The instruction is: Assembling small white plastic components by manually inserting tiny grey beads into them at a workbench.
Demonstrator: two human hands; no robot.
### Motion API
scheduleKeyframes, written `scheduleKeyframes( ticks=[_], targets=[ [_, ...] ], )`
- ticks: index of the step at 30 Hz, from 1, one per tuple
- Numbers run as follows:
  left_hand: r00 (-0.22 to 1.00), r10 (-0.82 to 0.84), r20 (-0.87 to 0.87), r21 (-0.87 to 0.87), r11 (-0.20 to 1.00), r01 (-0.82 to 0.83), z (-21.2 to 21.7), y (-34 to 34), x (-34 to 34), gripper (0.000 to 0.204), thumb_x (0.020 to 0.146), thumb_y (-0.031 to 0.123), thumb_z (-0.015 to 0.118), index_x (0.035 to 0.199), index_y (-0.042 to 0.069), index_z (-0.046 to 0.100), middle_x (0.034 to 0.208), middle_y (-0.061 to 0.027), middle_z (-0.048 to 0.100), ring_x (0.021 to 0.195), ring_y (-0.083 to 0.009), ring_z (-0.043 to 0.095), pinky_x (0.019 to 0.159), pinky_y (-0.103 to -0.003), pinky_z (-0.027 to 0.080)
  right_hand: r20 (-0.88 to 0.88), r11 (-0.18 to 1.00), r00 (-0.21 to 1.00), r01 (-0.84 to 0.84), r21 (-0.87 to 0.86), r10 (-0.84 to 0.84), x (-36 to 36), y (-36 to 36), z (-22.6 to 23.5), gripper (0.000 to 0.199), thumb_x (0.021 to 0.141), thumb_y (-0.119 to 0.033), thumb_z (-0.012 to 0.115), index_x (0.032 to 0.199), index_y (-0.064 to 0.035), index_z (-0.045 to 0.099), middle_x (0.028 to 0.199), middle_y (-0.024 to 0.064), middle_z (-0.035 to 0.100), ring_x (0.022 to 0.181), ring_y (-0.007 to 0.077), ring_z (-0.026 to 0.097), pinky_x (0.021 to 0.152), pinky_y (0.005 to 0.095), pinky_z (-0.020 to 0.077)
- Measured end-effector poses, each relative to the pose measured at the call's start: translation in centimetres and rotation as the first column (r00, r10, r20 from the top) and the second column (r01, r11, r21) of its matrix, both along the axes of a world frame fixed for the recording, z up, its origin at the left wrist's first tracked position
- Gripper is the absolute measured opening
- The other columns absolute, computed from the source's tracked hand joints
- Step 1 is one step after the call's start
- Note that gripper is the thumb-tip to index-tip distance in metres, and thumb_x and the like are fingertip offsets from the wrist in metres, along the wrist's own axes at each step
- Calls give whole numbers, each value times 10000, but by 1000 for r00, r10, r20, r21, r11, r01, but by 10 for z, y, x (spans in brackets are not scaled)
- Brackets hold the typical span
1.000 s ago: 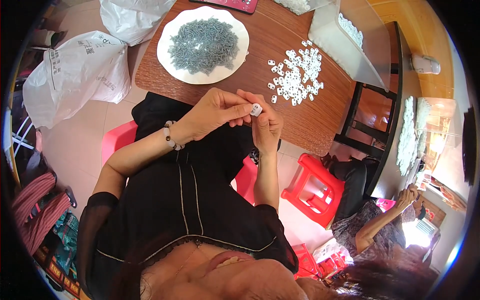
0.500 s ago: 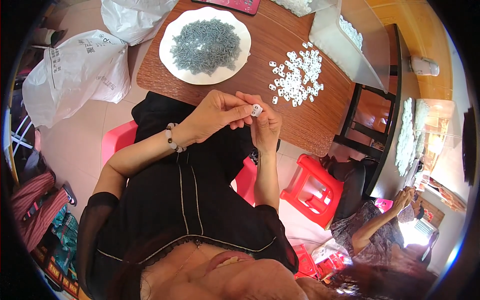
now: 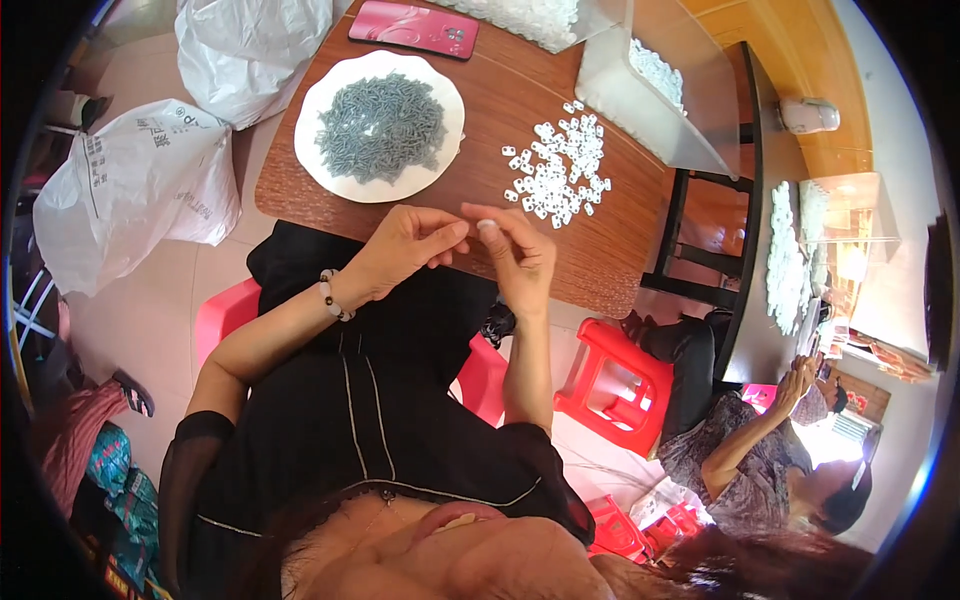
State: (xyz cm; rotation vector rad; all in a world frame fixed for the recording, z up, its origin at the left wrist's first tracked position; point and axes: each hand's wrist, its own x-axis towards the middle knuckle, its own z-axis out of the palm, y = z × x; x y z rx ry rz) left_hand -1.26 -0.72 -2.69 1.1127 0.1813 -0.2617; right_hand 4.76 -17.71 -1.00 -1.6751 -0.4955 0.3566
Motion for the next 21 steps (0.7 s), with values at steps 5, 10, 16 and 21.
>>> scheduleKeyframes(
  ticks=[5, 10, 16, 21],
  targets=[
    [1000, -18, -22, -15, 1000, 17, -13, 14, 1, 251, 950, 238, 577, 939, 9, 679, 740, 9, 618, 641, -38, 548, 572, -172, 432, 169, 966, 963, 232, -118, -210, 51, -8, 55, 199, 931, -108, 595, 1079, -2, 677, 889, 51, 695, 682, 60, 552, 626, 214, 465],
    [996, -66, -64, -65, 996, 61, -17, 15, 1, 237, 956, 228, 566, 947, 10, 660, 762, 0, 624, 647, -47, 562, 589, -182, 448, 771, 792, 551, 601, -102, -319, 166, -28, 110, 276, 910, -195, 589, 1070, 14, 671, 855, 129, 701, 740, 170, 638, 663, 286, 488],
    [996, -78, -39, -75, 994, 75, -20, 15, -1, 243, 954, 227, 569, 954, 0, 656, 773, -7, 628, 660, -54, 570, 609, -183, 462, 846, 540, 475, 791, -289, -243, 246, -51, 102, 320, 855, -222, 616, 1086, -6, 661, 891, 217, 681, 843, 343, 670, 772, 419, 510],
    [995, -85, -43, -46, 995, 83, -17, 17, 0, 247, 953, 210, 567, 960, -22, 651, 777, -21, 628, 663, -61, 571, 610, -189, 467, 791, 701, 497, 702, -125, -356, 219, -31, 86, 275, 858, -222, 638, 1015, -2, 690, 868, 195, 690, 791, 288, 680, 736, 357, 514]
  ],
)
